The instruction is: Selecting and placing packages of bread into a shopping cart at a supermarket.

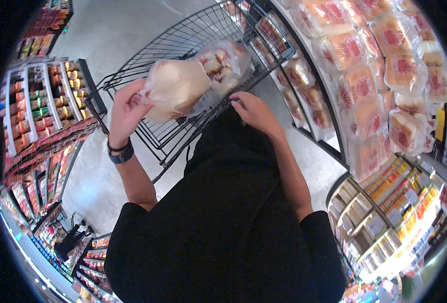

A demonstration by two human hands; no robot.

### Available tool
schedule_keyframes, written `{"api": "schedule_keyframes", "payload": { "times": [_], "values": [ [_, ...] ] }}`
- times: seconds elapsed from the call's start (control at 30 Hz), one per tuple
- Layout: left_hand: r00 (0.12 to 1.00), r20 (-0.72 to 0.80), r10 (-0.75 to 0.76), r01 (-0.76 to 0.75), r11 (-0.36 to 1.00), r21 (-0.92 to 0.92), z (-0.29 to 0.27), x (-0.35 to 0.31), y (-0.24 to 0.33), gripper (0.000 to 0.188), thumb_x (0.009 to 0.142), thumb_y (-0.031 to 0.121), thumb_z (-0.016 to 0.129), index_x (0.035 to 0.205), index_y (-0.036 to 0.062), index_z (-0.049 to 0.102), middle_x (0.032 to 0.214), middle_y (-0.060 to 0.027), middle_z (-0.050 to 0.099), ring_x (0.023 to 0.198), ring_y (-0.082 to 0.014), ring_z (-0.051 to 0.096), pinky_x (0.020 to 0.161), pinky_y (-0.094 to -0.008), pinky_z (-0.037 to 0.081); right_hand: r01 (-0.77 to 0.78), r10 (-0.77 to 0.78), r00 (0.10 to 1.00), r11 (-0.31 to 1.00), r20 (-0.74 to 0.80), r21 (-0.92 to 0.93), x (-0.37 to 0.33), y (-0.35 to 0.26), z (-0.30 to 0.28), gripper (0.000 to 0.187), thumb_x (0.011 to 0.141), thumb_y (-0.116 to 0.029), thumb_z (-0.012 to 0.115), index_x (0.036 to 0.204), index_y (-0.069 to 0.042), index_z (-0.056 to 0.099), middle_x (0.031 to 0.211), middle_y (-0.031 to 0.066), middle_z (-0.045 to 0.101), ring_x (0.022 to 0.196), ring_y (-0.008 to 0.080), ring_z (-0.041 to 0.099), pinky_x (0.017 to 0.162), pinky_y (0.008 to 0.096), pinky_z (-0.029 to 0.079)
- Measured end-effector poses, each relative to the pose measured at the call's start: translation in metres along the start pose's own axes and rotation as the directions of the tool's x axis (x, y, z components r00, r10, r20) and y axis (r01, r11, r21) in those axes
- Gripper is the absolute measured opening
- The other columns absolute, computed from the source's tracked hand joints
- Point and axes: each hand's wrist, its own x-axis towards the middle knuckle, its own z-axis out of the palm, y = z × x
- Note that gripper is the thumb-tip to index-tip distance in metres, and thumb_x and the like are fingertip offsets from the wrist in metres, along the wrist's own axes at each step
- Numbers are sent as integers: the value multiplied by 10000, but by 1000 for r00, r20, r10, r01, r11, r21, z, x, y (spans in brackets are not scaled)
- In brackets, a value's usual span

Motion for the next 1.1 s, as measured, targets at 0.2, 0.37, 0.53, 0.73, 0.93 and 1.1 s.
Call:
{"api": "schedule_keyframes", "payload": {
  "times": [0.2,0.37,0.53,0.73,0.93,1.1],
  "values": [
    [994,-94,59,-65,996,-65,12,4,113,332,800,-3,683,1128,-39,647,1024,-44,661,951,-104,603,871,-266,455,-131,-150,978,76,142,988,13,-24,-3,547,1050,-498,395,1408,-95,493,1433,47,517,1284,232,520,1047,454,431],
    [992,-121,-46,1,937,-351,46,48,130,225,892,86,625,1067,-54,641,946,-22,663,856,-80,601,788,-230,453,-182,-285,949,-157,132,971,-52,-67,-41,611,1033,-562,337,1488,-165,429,1514,45,455,1363,258,446,1097,533,370],
    [986,-155,-54,-5,934,-356,120,69,124,199,909,78,620,1071,-35,639,955,-12,642,850,-77,581,748,-232,445,-142,-297,953,-260,61,955,-109,-24,-64,619,1033,-578,288,1502,-191,407,1522,51,445,1361,291,450,1081,585,370],
    [1000,-17,-13,8,971,-239,192,85,143,320,936,73,605,1243,-13,585,1104,-28,636,969,-96,590,837,-247,470,-91,-243,970,-349,3,933,-171,13,-87,610,1038,-566,260,1505,-195,393,1515,52,454,1344,301,471,1052,601,394],
    [997,75,28,-24,998,-51,265,82,190,233,934,91,646,1134,-28,640,945,24,631,829,-56,542,759,-237,438,61,-200,966,-432,-162,900,-195,44,-100,594,1038,-518,306,1496,-151,397,1506,87,454,1352,309,462,1081,587,376],
    [958,251,137,-182,969,166,284,112,217,167,871,41,711,1019,-21,663,894,27,627,851,-69,539,789,-220,434,184,-117,961,-396,-249,899,-197,74,-121,581,1023,-451,398,1480,-93,407,1501,138,448,1369,328,443,1122,581,349]
  ]
}}
